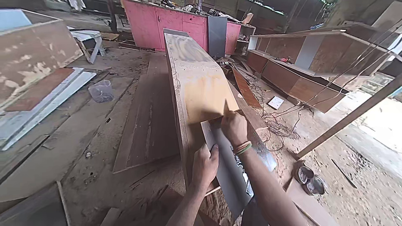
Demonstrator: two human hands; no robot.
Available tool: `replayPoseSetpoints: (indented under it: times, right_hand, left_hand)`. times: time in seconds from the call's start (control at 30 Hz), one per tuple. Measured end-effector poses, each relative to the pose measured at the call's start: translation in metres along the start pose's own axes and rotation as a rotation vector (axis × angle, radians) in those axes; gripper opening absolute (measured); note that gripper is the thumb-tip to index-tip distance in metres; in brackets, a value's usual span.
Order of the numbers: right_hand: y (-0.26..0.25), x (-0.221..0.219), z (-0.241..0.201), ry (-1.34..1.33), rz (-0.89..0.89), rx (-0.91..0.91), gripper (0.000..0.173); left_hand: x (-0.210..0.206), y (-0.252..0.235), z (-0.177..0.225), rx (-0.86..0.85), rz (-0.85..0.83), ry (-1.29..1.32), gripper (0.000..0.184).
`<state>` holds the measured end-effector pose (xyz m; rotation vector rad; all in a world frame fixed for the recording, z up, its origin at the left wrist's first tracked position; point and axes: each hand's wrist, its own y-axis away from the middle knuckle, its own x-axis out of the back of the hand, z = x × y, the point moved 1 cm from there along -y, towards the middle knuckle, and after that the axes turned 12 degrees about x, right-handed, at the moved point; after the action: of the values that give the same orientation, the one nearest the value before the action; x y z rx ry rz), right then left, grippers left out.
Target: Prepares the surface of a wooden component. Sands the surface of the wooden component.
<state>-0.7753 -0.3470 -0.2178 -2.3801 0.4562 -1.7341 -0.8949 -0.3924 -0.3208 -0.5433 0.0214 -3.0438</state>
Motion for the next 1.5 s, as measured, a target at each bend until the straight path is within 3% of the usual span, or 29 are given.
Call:
replayPoseSetpoints:
  times: [0.1,0.2,0.27,0.33,0.4,0.5,0.6,0.7,0.83,0.9,1.0,1.13,1.17,1.3,1.4,1.5]
  right_hand:
    - [0.018,-0.004,-0.046,-0.054,0.020,0.191,0.032]
    - [0.037,0.008,-0.063,-0.253,0.248,0.436,0.022]
    - [0.041,0.019,-0.044,-0.381,0.460,0.537,0.018]
    - [0.037,0.028,0.001,-0.342,0.577,0.476,0.017]
    - [0.032,0.030,0.053,-0.218,0.480,0.222,0.023]
    - [0.032,0.023,0.087,-0.022,0.138,-0.120,0.036]
    - [0.044,-0.008,0.070,0.039,0.220,0.017,0.034]
    - [0.057,-0.028,0.017,0.025,0.299,0.221,0.027]
    - [0.068,-0.022,-0.036,-0.071,0.286,0.388,0.020]
    - [0.068,-0.008,-0.025,-0.156,0.348,0.406,0.021]
    - [0.062,0.016,0.034,-0.142,0.459,0.268,0.026]
    - [0.052,0.018,0.085,-0.009,0.144,-0.075,0.035]
    - [0.053,0.010,0.084,0.020,0.108,-0.078,0.035]
    - [0.075,-0.021,0.032,-0.031,0.278,0.198,0.028]
    - [0.086,-0.027,-0.003,-0.084,0.363,0.360,0.020]
    - [0.087,0.003,0.021,-0.233,0.312,0.310,0.024]
  left_hand:
    - [0.004,0.003,0.001,-0.046,0.024,-0.050,0.021]
    - [0.009,0.010,0.008,-0.046,0.015,-0.047,0.028]
    - [0.006,0.004,0.004,0.039,-0.010,-0.053,0.019]
    - [0.003,-0.001,0.003,0.072,-0.004,-0.012,0.024]
    - [0.002,-0.001,0.002,0.070,-0.003,0.019,0.023]
    - [0.003,0.001,0.003,0.090,-0.023,0.021,0.025]
    - [0.001,0.001,0.004,0.079,-0.024,0.023,0.025]
    - [0.002,0.000,-0.001,0.014,-0.010,-0.007,0.021]
    - [0.012,0.008,0.000,-0.150,0.005,0.012,0.044]
    - [0.011,0.006,0.003,-0.093,-0.002,0.011,0.035]
    - [0.005,-0.003,0.001,0.045,-0.036,0.050,0.018]
    - [0.002,-0.001,0.003,0.069,-0.046,0.059,0.018]
    - [0.002,-0.001,0.002,0.065,-0.043,0.058,0.019]
    - [0.002,-0.001,-0.001,-0.015,0.024,0.122,0.032]
    - [0.005,0.001,-0.001,-0.047,0.027,0.176,0.032]
    - [0.004,0.002,0.000,0.026,0.043,0.244,0.026]
